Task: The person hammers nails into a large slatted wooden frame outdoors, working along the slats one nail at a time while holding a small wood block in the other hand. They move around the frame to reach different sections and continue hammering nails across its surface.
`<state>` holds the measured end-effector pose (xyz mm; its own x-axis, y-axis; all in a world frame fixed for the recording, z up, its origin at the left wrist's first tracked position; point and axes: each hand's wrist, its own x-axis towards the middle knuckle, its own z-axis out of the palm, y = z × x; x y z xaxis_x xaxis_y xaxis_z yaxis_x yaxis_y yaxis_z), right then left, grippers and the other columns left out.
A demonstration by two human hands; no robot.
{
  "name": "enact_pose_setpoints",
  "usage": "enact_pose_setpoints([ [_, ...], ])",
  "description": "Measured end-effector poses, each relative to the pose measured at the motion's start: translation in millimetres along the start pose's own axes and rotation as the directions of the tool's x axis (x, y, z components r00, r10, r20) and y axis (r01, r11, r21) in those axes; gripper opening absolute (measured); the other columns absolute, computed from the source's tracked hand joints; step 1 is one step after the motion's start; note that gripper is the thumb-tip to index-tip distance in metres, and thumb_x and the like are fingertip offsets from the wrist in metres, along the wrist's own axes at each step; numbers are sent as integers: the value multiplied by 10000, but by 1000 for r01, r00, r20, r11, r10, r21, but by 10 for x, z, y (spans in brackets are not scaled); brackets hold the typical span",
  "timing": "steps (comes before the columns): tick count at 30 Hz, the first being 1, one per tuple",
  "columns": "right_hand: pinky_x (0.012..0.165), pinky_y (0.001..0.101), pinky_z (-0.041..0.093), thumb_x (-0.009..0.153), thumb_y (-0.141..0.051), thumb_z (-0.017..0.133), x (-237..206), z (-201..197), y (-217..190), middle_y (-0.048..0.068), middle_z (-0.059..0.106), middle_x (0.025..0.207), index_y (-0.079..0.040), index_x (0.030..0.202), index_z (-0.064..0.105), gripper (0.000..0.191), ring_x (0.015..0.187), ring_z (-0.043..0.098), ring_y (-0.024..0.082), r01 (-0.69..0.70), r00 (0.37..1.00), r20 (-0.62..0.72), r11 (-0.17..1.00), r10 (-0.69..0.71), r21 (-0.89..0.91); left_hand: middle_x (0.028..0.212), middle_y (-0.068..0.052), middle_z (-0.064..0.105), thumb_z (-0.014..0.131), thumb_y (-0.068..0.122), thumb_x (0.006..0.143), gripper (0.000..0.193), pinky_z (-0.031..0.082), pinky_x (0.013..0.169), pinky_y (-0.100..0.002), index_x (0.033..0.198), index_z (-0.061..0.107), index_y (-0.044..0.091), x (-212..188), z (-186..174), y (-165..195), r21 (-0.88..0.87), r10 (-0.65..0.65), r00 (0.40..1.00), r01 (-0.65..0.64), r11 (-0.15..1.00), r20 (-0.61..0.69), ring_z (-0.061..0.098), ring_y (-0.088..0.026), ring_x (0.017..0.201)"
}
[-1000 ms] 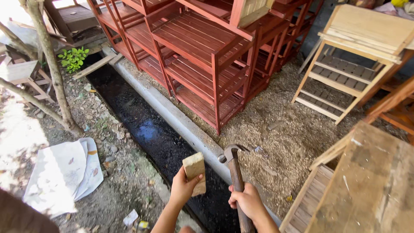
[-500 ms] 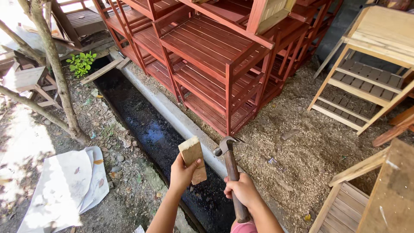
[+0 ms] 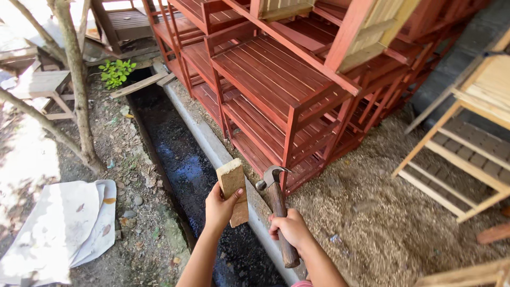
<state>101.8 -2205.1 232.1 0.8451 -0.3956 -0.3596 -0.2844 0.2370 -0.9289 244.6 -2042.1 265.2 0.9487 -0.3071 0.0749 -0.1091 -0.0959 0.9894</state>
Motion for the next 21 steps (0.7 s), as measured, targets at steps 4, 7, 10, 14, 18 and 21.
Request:
enact_pose_setpoints([
  [4,539,350,543,714,-10,622,353,-183,-266,141,647,648,97,908,631,221,536,643,229,-58,997,39,998,59,-27,1100,-92,785,846,201,800,527,581,864,-318,1267,652,54,190,127,14,35,-21,997,24,999,-75,741,-143,993],
  [7,529,347,531,723,-7,623,592,-219,-433,144,635,629,110,906,638,218,520,634,229,-79,995,56,996,82,-46,1107,-97,792,843,201,806,518,585,868,-319,1264,657,47,367,155,19,-14,-7,992,5,1000,-124,742,-150,995],
  [10,520,356,529,726,-8,627,859,-237,-582,142,626,615,106,918,644,224,506,627,232,-87,992,87,995,90,-40,1104,-92,789,844,189,808,506,578,868,-314,1257,659,48,488,134,13,-56,-2,986,-7,998,-165,733,-148,996],
  [14,513,360,526,736,-26,630,1147,-213,-627,127,613,611,93,949,655,245,503,621,234,-98,989,108,994,102,-39,1037,-96,801,852,183,800,470,578,832,-318,1219,688,49,585,-61,-89,28,-94,958,106,994,-270,744,-157,931],
  [18,568,361,560,752,-12,637,987,38,-359,86,617,679,84,978,624,246,564,607,195,-71,982,180,992,51,108,1025,-90,803,865,194,785,439,585,821,-314,1158,693,36,310,-438,-462,110,-62,950,100,989,-305,759,-143,942],
  [21,554,361,524,757,-28,628,1180,98,-374,119,595,664,67,993,639,255,558,623,231,-112,973,210,993,101,39,1029,-87,803,867,191,772,449,587,823,-317,1157,688,45,342,-473,-672,109,-70,954,106,988,-291,758,-153,945],
])
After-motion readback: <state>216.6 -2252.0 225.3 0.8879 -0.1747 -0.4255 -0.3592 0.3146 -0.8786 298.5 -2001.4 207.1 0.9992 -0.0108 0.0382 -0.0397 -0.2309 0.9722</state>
